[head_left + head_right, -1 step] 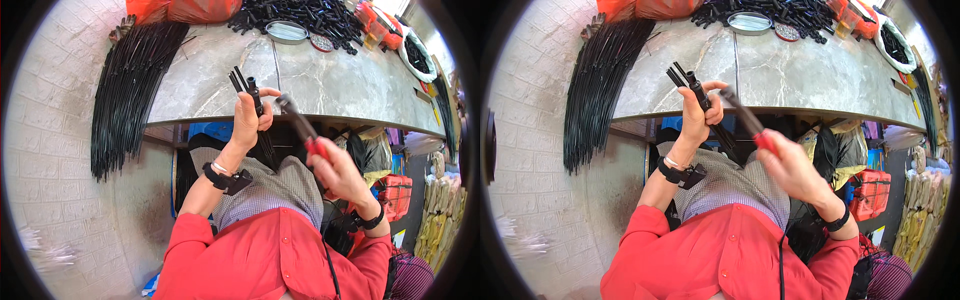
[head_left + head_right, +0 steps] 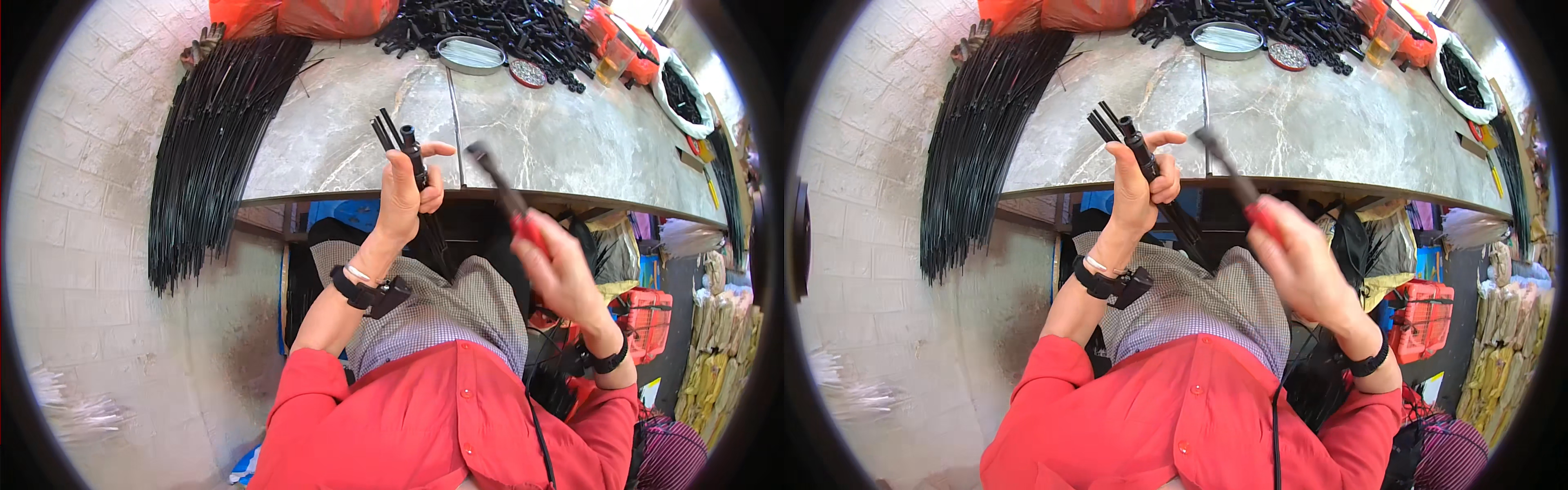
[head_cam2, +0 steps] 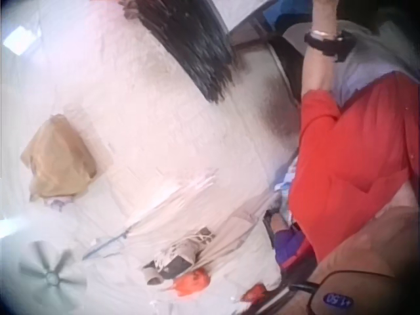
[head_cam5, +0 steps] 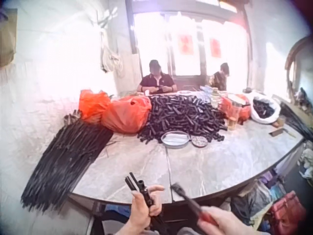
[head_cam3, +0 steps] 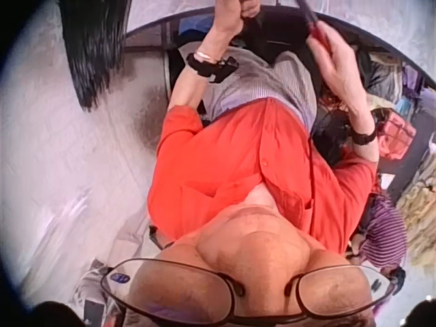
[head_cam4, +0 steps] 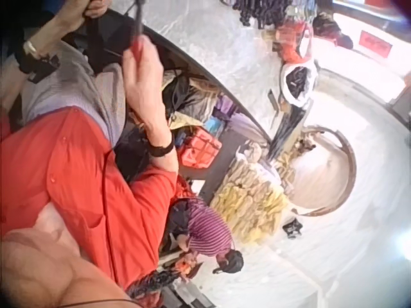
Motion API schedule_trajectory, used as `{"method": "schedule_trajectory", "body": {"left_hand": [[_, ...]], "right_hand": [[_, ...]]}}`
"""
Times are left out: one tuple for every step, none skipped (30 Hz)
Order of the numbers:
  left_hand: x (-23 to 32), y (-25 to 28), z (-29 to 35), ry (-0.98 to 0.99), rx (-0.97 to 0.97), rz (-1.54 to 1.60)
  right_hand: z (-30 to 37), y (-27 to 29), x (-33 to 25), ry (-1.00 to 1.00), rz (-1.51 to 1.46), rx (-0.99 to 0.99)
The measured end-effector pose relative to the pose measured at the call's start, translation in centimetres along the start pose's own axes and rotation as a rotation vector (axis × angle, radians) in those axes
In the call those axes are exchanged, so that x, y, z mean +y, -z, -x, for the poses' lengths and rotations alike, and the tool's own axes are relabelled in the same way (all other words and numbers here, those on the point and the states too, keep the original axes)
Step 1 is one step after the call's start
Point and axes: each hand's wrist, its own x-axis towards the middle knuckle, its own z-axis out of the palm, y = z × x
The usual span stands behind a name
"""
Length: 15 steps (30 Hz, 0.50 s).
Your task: Assembling black plastic umbrella ribs into a central hub or connector and crimping with pliers.
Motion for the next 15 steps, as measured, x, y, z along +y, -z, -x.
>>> {"method": "schedule_trajectory", "body": {"left_hand": [[0.1, 0.4, 0.0, -0.021, 0.005, 0.033], [0.2, 0.8, 0.1, -0.031, -0.009, 0.037], [0.2, 1.2, 0.4, -0.04, -0.004, 0.042], [0.0, 1.6, 0.6, -0.049, -0.007, 0.049], [0.0, 2.0, 0.9, -0.057, -0.009, 0.054], [0.2, 2.2, 1.2, -0.072, -0.003, 0.071], [0.3, 2.5, 1.6, -0.083, -0.002, 0.072], [0.5, 3.0, 2.1, -0.11, 0.026, 0.083], [0.7, 3.5, 2.6, -0.132, 0.051, 0.098], [1.4, 4.1, 3.3, -0.186, 0.099, 0.055], [1.8, 4.6, 4.0, -0.243, 0.161, 0.027], [2.6, 5.1, 4.7, -0.276, 0.278, -0.044], [3.6, 5.4, 5.4, -0.345, 0.37, -0.098], [4.8, 5.5, 6.0, -0.392, 0.432, -0.121], [6.2, 5.6, 6.7, -0.45, 0.439, -0.138]], "right_hand": [[-0.9, 0.3, 1.2, 0.119, 0.13, 0.161], [-2.0, 0.9, 3.1, 0.199, 0.259, 0.283], [-3.3, 1.7, 4.9, 0.28, 0.39, 0.402], [-4.3, 2.5, 6.0, 0.181, 0.503, 0.445], [-5.2, 3.2, 7.0, 0.081, 0.611, 0.488], [-6.1, 3.9, 8.6, 0.05, 0.711, 0.495], [-7.0, 4.7, 10.4, 0.016, 0.811, 0.504], [-7.8, 5.3, 11.9, -0.027, 0.873, 0.486], [-8.4, 5.7, 13.0, -0.023, 0.881, 0.49], [-8.8, 5.8, 13.8, -0.034, 0.922, 0.477], [-9.0, 6.0, 14.5, -0.049, 0.961, 0.463], [-9.2, 5.6, 14.6, -0.089, 0.916, 0.477], [-8.8, 5.3, 14.2, -0.099, 0.918, 0.475], [-8.3, 5.1, 13.7, -0.026, 0.924, 0.537], [-7.6, 5.1, 13.6, 0.043, 0.929, 0.603]]}}
